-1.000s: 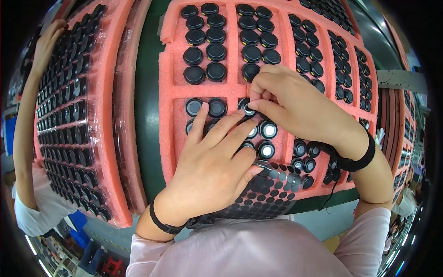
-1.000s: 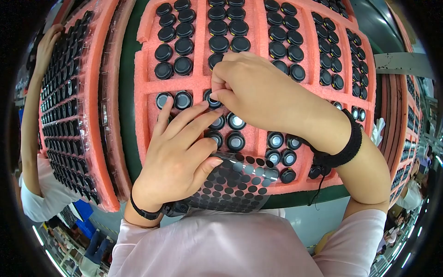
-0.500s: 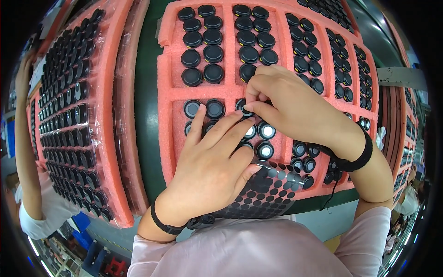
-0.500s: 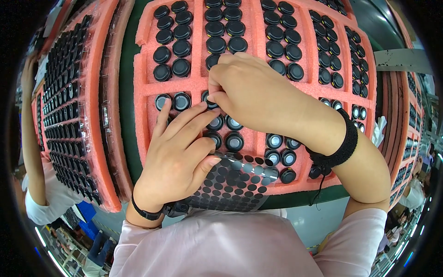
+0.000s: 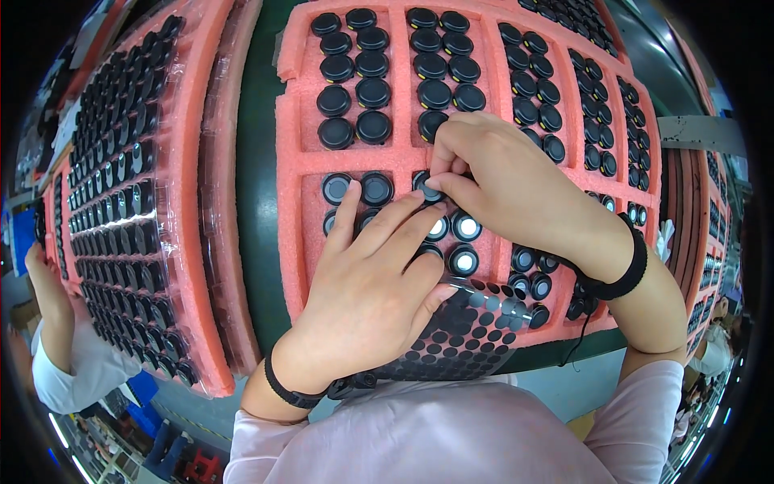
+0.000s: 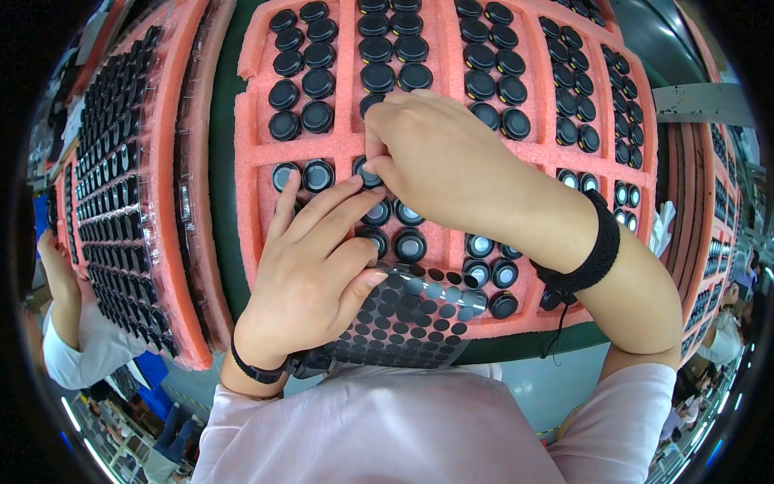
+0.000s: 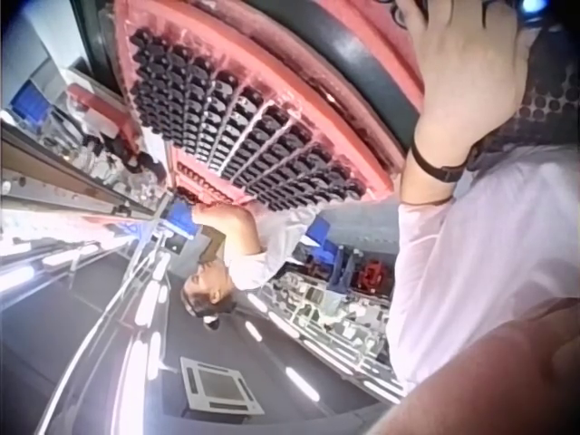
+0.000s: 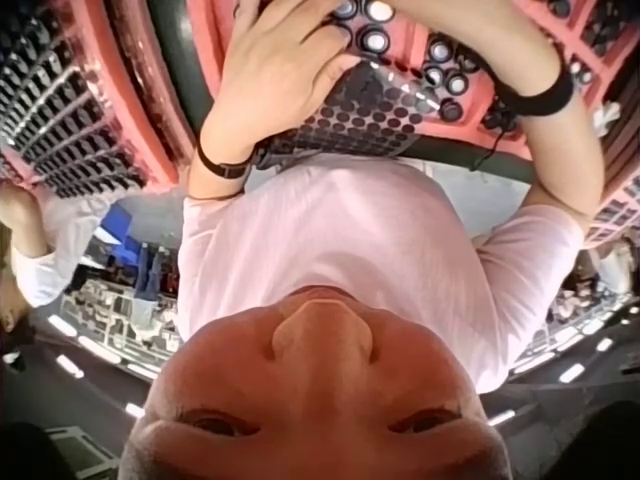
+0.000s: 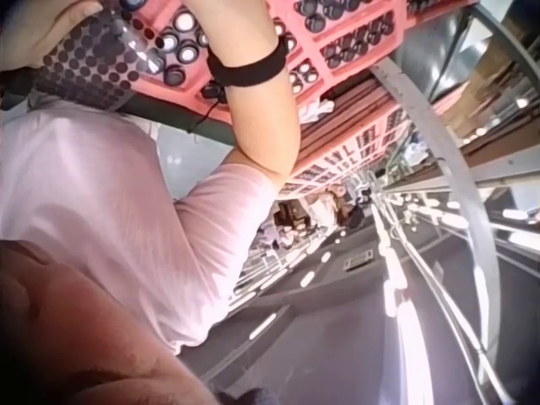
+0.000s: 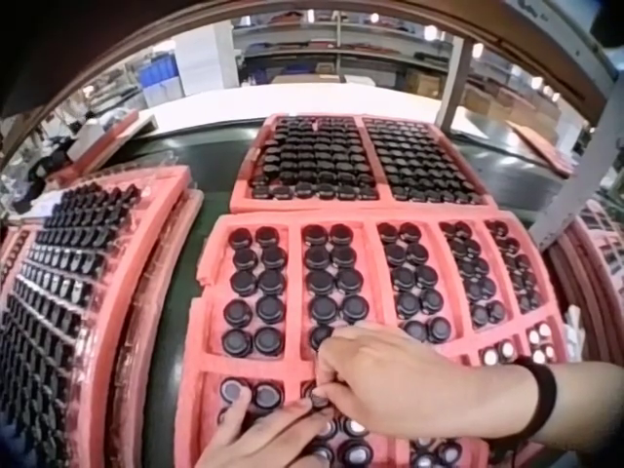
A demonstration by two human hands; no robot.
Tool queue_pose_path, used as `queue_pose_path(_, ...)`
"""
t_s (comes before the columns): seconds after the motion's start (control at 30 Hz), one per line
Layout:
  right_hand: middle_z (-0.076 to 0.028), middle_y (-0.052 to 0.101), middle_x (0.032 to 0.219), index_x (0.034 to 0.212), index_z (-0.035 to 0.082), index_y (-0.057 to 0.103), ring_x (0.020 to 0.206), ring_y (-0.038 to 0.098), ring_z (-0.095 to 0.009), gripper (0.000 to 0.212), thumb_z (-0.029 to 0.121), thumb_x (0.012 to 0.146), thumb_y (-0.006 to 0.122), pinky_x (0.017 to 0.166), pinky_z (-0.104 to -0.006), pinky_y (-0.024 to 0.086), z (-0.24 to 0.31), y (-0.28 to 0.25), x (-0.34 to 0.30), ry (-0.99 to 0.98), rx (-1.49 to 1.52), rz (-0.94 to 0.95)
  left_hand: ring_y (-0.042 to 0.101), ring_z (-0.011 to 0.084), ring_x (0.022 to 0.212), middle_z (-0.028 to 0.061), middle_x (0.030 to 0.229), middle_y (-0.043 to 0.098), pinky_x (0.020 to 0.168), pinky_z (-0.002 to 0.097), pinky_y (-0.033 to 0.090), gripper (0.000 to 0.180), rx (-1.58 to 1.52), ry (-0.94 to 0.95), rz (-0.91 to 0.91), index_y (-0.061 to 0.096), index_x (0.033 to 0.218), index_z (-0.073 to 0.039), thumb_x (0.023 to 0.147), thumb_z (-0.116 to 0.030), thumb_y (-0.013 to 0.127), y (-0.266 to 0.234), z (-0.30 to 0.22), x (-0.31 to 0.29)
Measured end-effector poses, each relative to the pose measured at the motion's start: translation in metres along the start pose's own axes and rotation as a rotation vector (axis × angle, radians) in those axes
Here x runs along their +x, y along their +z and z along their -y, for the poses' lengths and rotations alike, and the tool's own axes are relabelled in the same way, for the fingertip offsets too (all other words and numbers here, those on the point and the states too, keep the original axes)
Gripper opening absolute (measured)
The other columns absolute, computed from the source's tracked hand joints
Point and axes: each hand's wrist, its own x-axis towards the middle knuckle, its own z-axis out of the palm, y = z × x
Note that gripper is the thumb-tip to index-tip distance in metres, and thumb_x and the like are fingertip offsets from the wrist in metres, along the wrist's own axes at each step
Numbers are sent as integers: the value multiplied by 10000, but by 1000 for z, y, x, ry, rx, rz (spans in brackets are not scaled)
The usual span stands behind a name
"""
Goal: The person peels small black circular stickers from a transparent sheet and presses them onto the centers of round black components arranged in a pink foam tray. The process is repeated for each component in the tray.
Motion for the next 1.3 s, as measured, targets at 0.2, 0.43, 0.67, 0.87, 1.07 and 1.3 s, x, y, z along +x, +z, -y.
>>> queue_pose_path(0.2,-100,573,820,891,3,600,770,606,-257,128,20,861,723,715,-385,499,3,-10,-6,5,25,-28,560,374,1308,155,1308,640,1181,650,268,190,-35,13,-21,664,902,-63,871,-244,715,1,3,0)
queue_pose_path(0.43,-80,618,879,962,13,626,785,617,-205,145,40,876,740,732,-354,518,28,-44,-49,173,443,226,575,373,1233,164,1285,626,1138,627,328,209,-11,-23,-181,663,908,-49,832,-224,750,1,6,-4)
queue_pose_path(0.67,-83,659,970,1032,25,663,950,653,-259,225,40,827,757,844,-379,533,14,-43,-52,-25,58,230,585,353,1206,168,1271,629,1123,619,346,249,64,9,-140,665,914,-35,805,-231,774,2,1,-1)
queue_pose_path(0.87,-67,665,1101,1123,42,715,1066,640,-275,338,52,785,717,909,-405,527,-1,-23,-31,-331,-280,11,588,328,1230,172,1253,645,1148,624,326,268,181,-9,-128,668,926,-21,805,-237,770,3,-2,-1)
queue_pose_path(1.07,-62,671,1211,1207,45,730,1175,616,-250,418,96,796,671,953,-385,516,0,-21,-28,-432,-439,127,583,319,1260,182,1271,647,1163,630,312,281,213,-28,-97,674,947,-13,812,-244,761,5,-4,-2)
queue_pose_path(1.3,-67,675,1258,1212,31,729,1169,625,-244,410,102,813,659,968,-377,504,2,-20,-30,-437,-491,165,588,338,1281,174,1335,637,1185,607,292,165,209,-75,-79,637,900,-50,863,-197,701,5,-8,0)
